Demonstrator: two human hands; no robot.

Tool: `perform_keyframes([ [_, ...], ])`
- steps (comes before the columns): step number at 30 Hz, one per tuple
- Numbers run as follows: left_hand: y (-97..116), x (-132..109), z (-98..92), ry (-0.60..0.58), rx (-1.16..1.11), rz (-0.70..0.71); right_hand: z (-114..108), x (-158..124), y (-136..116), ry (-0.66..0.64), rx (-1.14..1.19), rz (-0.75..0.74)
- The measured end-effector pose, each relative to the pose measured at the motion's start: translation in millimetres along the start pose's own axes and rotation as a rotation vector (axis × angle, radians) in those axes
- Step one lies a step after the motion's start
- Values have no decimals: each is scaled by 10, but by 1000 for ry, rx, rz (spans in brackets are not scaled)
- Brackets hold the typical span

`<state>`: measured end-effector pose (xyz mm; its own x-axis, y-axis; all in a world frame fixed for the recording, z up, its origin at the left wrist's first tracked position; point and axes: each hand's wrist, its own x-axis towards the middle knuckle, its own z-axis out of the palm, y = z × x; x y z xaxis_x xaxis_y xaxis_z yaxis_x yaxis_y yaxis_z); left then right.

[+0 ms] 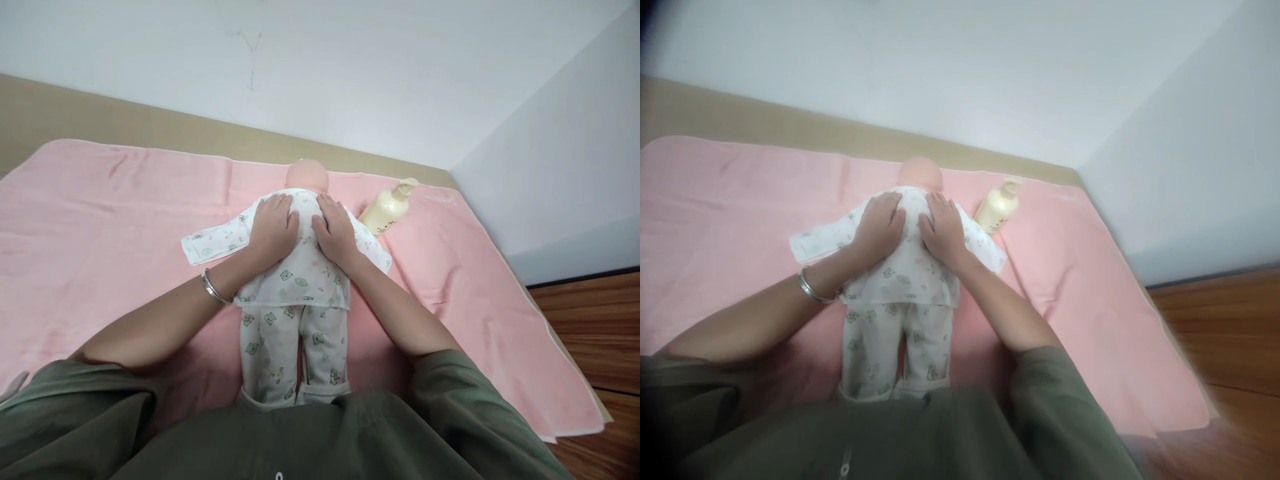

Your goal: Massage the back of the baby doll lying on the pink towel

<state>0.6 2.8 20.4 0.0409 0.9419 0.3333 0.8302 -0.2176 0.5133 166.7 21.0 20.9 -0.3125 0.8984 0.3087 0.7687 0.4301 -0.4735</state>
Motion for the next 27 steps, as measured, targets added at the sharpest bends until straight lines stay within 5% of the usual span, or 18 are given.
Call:
perform_keyframes([
  [7,147,-188,54,-6,-65,77,-153,100,-79,-175,-116,-63],
  [14,11,51,-43,-50,10,18,-143,-315,-514,-127,-238,-5],
  [22,173,-258,25,-15,3,73,-159,141,-62,-201,-117,104],
  [27,108,-178,-11,-56,-44,57,-116,-126,-290,-120,-165,70],
])
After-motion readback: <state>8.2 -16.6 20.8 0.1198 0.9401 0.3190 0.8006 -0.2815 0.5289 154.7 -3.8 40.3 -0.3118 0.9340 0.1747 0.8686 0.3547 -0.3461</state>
